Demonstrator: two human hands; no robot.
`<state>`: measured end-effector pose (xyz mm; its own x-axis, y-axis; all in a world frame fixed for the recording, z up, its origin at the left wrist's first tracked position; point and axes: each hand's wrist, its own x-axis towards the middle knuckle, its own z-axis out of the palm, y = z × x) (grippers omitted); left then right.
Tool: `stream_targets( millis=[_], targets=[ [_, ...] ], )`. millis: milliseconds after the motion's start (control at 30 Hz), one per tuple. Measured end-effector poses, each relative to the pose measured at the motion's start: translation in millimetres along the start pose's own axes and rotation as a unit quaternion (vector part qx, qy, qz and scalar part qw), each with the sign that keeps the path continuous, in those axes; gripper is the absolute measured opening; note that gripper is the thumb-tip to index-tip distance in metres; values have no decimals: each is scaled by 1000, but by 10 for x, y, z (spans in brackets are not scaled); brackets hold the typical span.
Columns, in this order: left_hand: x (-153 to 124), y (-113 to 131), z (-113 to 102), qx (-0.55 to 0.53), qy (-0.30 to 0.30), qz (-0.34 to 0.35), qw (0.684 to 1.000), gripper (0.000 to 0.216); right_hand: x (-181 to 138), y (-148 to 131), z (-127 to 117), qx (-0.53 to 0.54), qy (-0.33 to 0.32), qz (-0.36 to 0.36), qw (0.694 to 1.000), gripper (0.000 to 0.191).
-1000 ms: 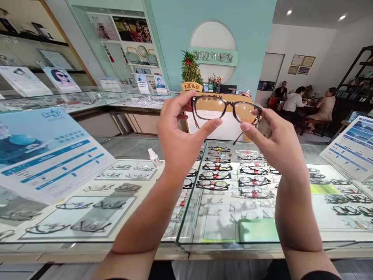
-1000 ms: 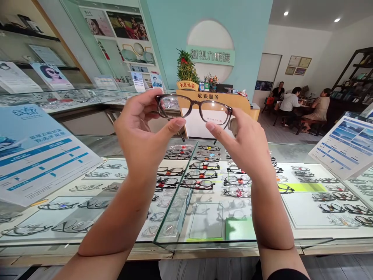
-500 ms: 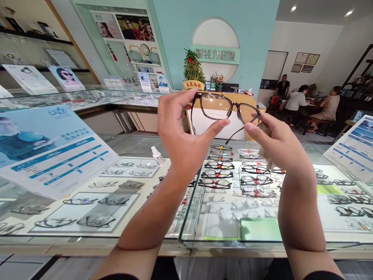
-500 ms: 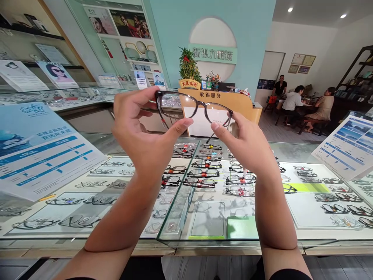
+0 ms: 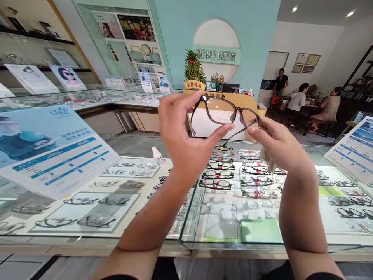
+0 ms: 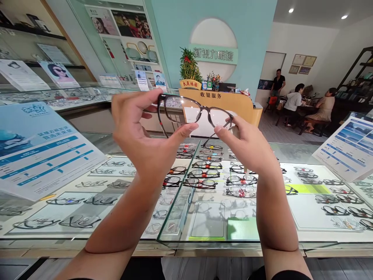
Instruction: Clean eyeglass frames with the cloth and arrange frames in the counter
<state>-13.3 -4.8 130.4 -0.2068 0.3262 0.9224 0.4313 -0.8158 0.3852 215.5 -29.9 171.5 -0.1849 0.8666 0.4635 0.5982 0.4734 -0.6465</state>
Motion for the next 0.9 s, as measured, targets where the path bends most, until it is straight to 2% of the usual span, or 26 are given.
stream_targets(
  millis=[300,533,700,900],
  targets=[
    [22,95,-8,49,13,25,998,77,-13,-46,-5,4,-10,4,1000,42],
    [77,7,-28,132,30,145,980,76,-15,-38,27,-9,2,3,1000,45],
    [84,-1,-16,140,41,172,974,76,-23,-59,22,-20,-8,10,1000,48],
    [85,-42,-30,146,48,158,975,77,-40,-74,22,-25,-6,10,1000,51]
  ],
)
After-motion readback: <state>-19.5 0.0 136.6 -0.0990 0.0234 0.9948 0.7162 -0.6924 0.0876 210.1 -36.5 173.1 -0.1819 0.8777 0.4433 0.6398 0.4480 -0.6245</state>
